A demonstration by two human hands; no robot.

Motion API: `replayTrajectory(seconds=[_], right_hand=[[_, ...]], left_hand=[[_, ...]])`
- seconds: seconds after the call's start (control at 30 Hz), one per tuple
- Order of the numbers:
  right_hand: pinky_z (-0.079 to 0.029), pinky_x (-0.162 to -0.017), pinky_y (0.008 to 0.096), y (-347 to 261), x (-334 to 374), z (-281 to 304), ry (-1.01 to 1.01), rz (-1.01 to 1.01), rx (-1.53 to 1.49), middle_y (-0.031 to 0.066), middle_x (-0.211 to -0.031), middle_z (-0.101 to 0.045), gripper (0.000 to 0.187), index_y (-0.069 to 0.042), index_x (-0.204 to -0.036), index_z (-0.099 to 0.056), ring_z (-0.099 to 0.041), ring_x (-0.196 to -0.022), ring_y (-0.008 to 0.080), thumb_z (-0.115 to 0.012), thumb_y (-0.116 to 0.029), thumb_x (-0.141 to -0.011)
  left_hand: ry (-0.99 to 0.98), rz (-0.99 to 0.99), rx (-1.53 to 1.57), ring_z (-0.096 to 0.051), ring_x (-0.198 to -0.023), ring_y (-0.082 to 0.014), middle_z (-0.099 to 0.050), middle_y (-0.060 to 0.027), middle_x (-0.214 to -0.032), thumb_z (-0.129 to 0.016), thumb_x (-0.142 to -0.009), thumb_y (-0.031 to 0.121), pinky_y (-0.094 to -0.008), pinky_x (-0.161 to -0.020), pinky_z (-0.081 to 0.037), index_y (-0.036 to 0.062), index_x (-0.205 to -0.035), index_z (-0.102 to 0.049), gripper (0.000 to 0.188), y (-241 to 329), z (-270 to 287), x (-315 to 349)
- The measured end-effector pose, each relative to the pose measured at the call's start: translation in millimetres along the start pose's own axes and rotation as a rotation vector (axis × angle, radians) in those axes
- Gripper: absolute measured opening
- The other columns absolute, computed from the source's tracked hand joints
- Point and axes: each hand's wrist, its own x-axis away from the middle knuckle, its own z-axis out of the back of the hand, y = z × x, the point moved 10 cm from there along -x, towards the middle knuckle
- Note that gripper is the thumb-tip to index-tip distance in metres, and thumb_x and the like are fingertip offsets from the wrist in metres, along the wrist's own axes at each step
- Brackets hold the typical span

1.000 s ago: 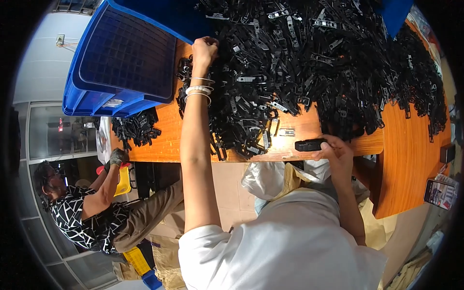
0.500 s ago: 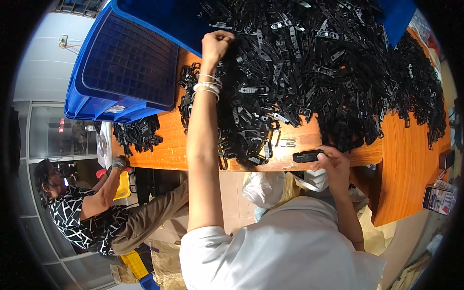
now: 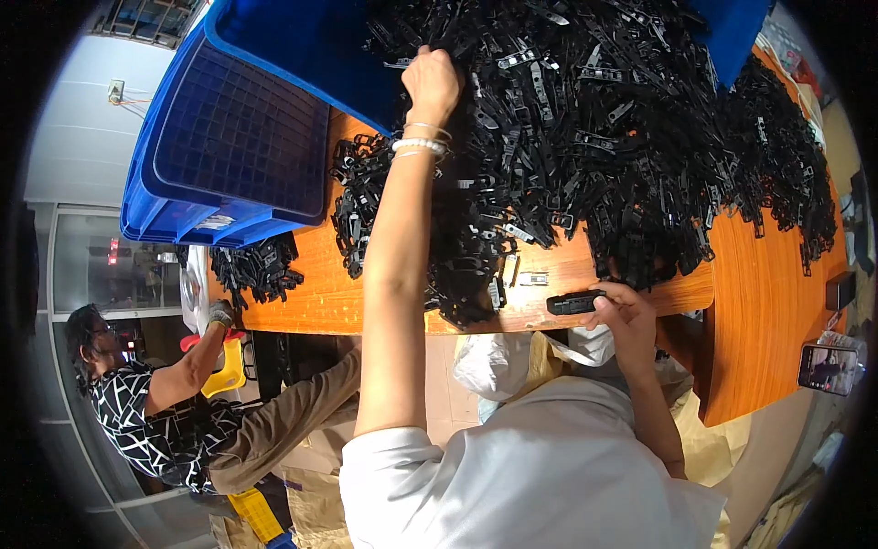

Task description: Inspecting and sorting small black plastic components on a table.

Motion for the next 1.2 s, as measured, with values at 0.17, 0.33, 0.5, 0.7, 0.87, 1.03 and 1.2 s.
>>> replayTrajectory(seconds=[0.17,0.33,0.5,0.7,0.87,1.03,1.2], right_hand=[[-0.044,-0.055,0.0216,1,1,3,0.019,-0.024,-0.005,0.0086,-0.066,-0.057,0.020,0.006,-0.093,-0.053,-0.055,-0.056,0.0124,-0.050,-0.006,-0.078],[-0.044,-0.054,0.0223,4,1,-16,-0.066,-0.039,0.002,0.0091,-0.066,-0.056,0.018,0.007,-0.093,-0.052,-0.055,-0.055,0.0129,-0.048,-0.003,-0.079],[-0.045,-0.056,0.0223,-1,2,-19,-0.053,-0.038,-0.017,0.0082,-0.065,-0.055,0.018,0.007,-0.093,-0.052,-0.056,-0.056,0.0133,-0.048,-0.003,-0.079],[-0.048,-0.065,0.0252,-51,-8,-32,-0.098,0.190,-0.165,0.0105,-0.077,-0.060,0.024,0.007,-0.099,-0.051,-0.060,-0.065,0.0150,-0.053,-0.003,-0.077],[-0.049,-0.064,0.0235,-64,-7,-46,-0.118,0.213,-0.094,0.0110,-0.078,-0.060,0.023,0.007,-0.099,-0.051,-0.061,-0.067,0.0157,-0.053,0.001,-0.077],[-0.049,-0.065,0.0233,-60,2,-41,-0.080,0.262,-0.073,0.0123,-0.081,-0.060,0.022,0.007,-0.099,-0.051,-0.061,-0.066,0.0157,-0.053,0.004,-0.077],[-0.045,-0.069,0.0200,-71,17,-54,-0.141,0.402,0.162,0.0077,-0.093,-0.055,0.028,0.004,-0.102,-0.053,-0.056,-0.078,0.0126,-0.053,0.006,-0.074]], left_hand=[[-0.085,0.160,0.162,-0.057,-0.071,-0.0358,-0.057,-0.0191,-0.080,-0.068,-0.061,0.019,-0.0394,-0.064,-0.046,-0.0036,-0.070,-0.057,0.026,-13,35,28],[-0.311,0.563,0.871,-0.044,-0.047,-0.0062,-0.051,0.0003,-0.057,-0.060,-0.067,0.002,-0.0182,-0.043,-0.034,0.0000,-0.066,-0.054,0.007,-70,-5,82],[-0.281,0.697,1.407,-0.050,-0.052,-0.0113,-0.055,-0.0094,-0.074,-0.054,-0.065,-0.005,-0.0221,-0.045,-0.042,-0.0037,-0.099,-0.044,0.035,-21,37,128],[-0.485,0.497,1.694,-0.055,-0.056,-0.0088,-0.061,-0.0121,-0.084,-0.058,-0.073,-0.002,-0.0184,-0.053,-0.046,-0.0040,-0.093,-0.055,0.020,73,79,189],[-0.608,0.246,1.284,-0.055,-0.078,-0.0075,-0.060,-0.0080,-0.096,-0.051,-0.073,-0.006,-0.0158,-0.060,-0.043,0.0008,-0.103,-0.056,0.031,91,105,202],[-0.495,-0.124,1.086,-0.046,-0.106,-0.0341,-0.048,-0.0206,-0.113,-0.045,-0.069,-0.008,-0.0346,-0.090,-0.038,-0.0014,-0.114,-0.045,0.045,113,139,205],[-0.638,0.251,1.193,-0.059,-0.080,-0.0241,-0.057,-0.0200,-0.096,-0.063,-0.071,0.008,-0.0305,-0.072,-0.045,-0.0045,-0.112,-0.046,0.046,104,110,232]])
